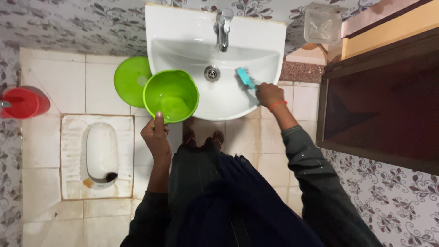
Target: The person holds a green bowl in their left hand and uses a blue scrub brush in their right hand to scrub the inside of a white bathroom sink. They repeatedly rinse the brush under the running tap and continue scrubbing the sink basin.
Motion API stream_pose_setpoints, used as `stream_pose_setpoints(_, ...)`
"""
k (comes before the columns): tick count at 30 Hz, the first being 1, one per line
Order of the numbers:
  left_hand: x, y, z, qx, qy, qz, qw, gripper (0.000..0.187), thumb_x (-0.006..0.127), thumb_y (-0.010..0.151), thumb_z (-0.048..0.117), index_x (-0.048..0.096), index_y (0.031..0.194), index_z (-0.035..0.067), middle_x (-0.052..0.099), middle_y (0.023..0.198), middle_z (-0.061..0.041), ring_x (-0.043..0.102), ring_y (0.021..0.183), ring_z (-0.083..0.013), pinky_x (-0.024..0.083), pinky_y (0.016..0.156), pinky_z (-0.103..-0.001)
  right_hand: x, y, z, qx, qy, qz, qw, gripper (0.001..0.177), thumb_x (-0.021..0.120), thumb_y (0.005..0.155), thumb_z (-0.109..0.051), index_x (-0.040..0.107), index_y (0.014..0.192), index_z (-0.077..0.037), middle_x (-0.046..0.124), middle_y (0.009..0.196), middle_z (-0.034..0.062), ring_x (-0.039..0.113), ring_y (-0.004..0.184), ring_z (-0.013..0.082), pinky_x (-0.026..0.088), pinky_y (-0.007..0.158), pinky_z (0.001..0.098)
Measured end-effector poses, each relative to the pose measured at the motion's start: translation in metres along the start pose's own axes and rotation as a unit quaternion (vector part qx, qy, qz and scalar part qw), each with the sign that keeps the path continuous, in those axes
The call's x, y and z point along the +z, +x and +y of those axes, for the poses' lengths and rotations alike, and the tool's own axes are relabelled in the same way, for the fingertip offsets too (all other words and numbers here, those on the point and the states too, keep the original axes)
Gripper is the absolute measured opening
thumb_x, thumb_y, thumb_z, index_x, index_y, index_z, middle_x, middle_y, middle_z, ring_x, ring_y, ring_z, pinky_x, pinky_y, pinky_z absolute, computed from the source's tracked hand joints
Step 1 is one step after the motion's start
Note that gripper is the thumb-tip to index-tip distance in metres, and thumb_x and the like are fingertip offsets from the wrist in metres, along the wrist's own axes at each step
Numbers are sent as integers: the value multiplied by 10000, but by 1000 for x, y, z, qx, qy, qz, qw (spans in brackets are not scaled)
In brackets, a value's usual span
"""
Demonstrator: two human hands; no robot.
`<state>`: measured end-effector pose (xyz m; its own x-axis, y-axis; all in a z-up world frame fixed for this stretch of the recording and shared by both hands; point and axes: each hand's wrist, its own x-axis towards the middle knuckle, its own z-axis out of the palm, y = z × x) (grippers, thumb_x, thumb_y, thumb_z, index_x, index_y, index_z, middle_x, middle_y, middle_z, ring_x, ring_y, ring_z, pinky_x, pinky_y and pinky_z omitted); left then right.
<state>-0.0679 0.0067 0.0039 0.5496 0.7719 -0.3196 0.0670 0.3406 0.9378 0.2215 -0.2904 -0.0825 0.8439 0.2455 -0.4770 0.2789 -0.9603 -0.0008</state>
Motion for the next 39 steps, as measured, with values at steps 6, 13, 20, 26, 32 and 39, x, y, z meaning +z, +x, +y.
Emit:
stream_pose_setpoints(6,11,-12,1,8,9,-4,1000,422,644,1037,319,614,728,33,515,632,5,430,576,-59,314,533,-230,70,-1,-101,-228,317,-136,911,451,654,945,-399,693,1351,-206,789,1119,183,777,981,310,583,902,419)
stream_pose_setpoints(13,31,-7,-1,45,-8,-37,998,432,638,1060,295,591,721,31,496,634,4,389,565,-56,277,526,-237,61,-11,-110,-178,119,-117,970,468,672,929,-362,633,1394,-331,724,1135,137,692,1062,358,541,893,502)
stream_pose_setpoints(20,50,-4,3,46,3,-56,997,398,632,1052,294,640,747,38,507,616,17,398,549,-39,282,515,-226,7,41,25,-63,39,2,997,380,648,933,-279,696,1310,-290,725,1112,126,701,1046,352,552,886,514)
stream_pose_setpoints(26,39,-2,0,51,13,-42,998,396,633,1060,295,622,753,44,502,624,22,411,557,-44,288,514,-227,97,64,-48,-131,120,67,982,366,670,914,-292,673,1268,-198,710,1188,120,664,1097,378,528,886,538)
stream_pose_setpoints(32,30,0,10,64,-25,-31,997,389,627,1073,283,626,763,48,488,634,22,387,574,-52,264,529,-234,107,16,-166,-157,217,-25,963,532,604,959,-285,542,1486,-245,706,1167,186,687,1064,388,538,924,520)
stream_pose_setpoints(39,39,9,10,73,-11,-29,997,424,636,1066,280,581,709,59,496,610,18,396,545,-55,280,525,-240,84,37,-77,-140,99,-48,984,472,604,982,-337,561,1448,-280,693,1160,114,679,1051,343,549,850,520)
